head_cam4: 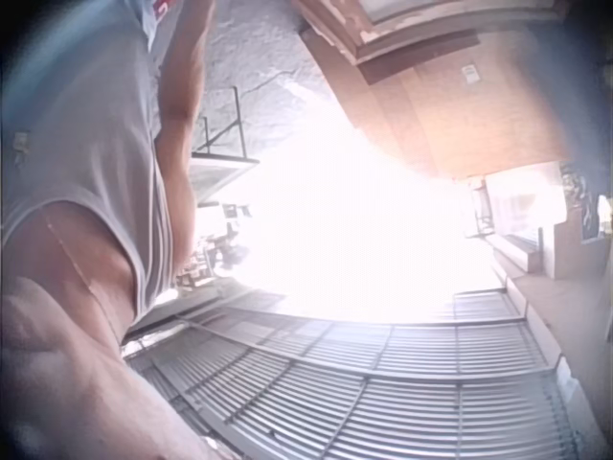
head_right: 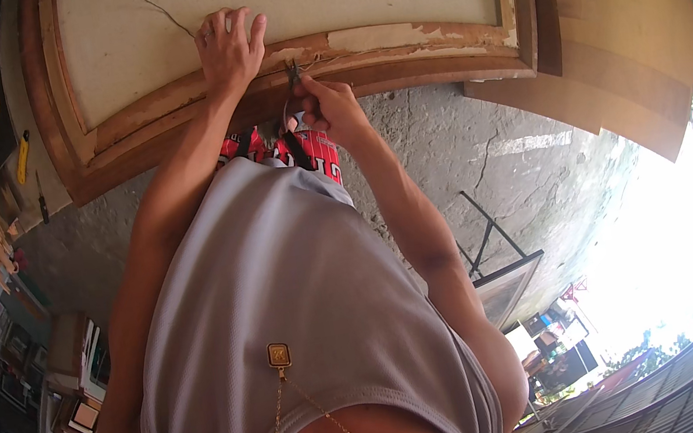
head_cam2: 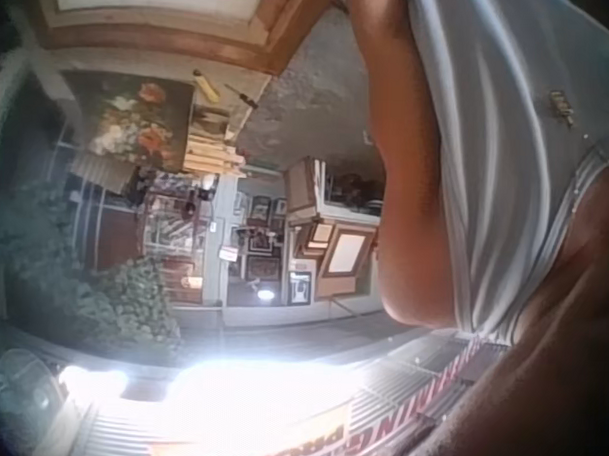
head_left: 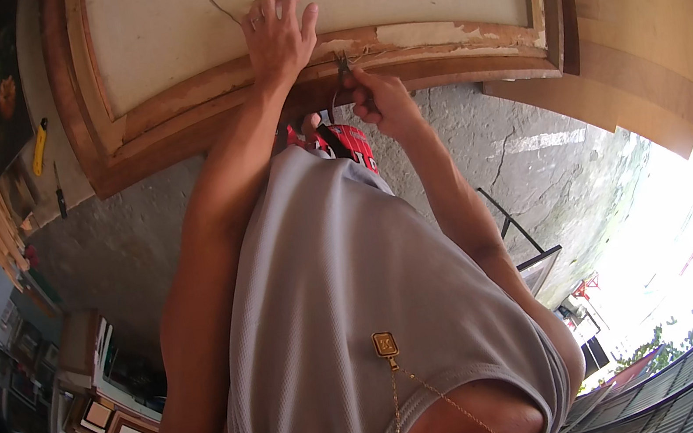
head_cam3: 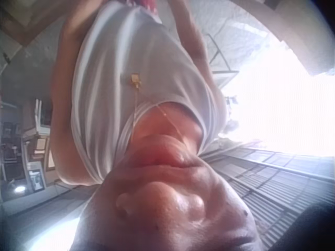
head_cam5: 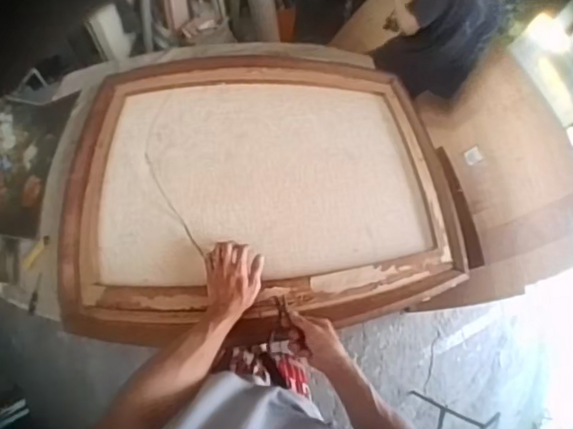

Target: The person uses pliers to remove staples from the back of a wooden picture frame. They work along the edges, pulling out staples and detaching the backing material. The person then lifts the frame to inspect the removed staples and continues the removal process.

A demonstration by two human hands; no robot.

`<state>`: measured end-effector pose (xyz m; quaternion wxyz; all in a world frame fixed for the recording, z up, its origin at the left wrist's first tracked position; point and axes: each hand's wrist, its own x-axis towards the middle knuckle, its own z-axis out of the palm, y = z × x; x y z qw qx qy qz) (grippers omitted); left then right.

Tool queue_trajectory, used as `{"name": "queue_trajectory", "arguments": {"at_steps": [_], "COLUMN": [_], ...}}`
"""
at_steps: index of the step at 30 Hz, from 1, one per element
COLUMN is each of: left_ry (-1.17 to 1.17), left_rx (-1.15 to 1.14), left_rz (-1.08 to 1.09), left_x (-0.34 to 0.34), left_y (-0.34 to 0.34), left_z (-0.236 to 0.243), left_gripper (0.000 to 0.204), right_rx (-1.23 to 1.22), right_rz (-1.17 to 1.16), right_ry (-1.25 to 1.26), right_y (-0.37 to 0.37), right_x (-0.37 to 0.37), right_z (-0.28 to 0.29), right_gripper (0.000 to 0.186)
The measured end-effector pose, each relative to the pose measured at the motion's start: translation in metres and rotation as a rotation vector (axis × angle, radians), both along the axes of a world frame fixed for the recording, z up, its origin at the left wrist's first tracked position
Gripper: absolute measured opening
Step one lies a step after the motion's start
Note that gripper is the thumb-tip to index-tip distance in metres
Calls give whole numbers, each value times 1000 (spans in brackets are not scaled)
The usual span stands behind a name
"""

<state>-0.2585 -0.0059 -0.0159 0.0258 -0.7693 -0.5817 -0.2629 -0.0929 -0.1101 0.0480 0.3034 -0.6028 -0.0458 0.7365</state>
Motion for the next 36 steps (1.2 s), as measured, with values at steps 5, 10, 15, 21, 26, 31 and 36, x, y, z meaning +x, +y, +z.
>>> {"name": "queue_trajectory", "arguments": {"at_steps": [5, 10, 15, 21, 26, 31, 36], "left_ry": [-40, -59, -53, -68, -58, -49, -63], "left_rx": [-14, -6, -23, -48, -60, -59, -44], "left_rz": [-20, -23, -20, -9, -5, -9, -10], "left_x": [-1, -1, -1, 0, 0, 1, 1], "left_y": [1, 2, 1, 1, 1, 1, 2], "left_z": [-1, -5, -2, -2, 0, 2, 5], "left_gripper": [30, 31, 31, 32, 32, 33, 32], "right_rx": [-51, -128, -242, -310, -384, -436, -447], "right_rz": [28, -27, -128, -172, -376, -515, -542], "right_ry": [-47, 0, 182, 165, 208, 402, 445], "right_y": [-2, 2, 0, -9, -18, -31, -27], "right_x": [-5, -9, 1, -1, -9, -18, -28], "right_z": [0, 6, -2, 3, -3, -15, -14], "right_gripper": [37, 36, 31, 36, 39, 40, 45]}}
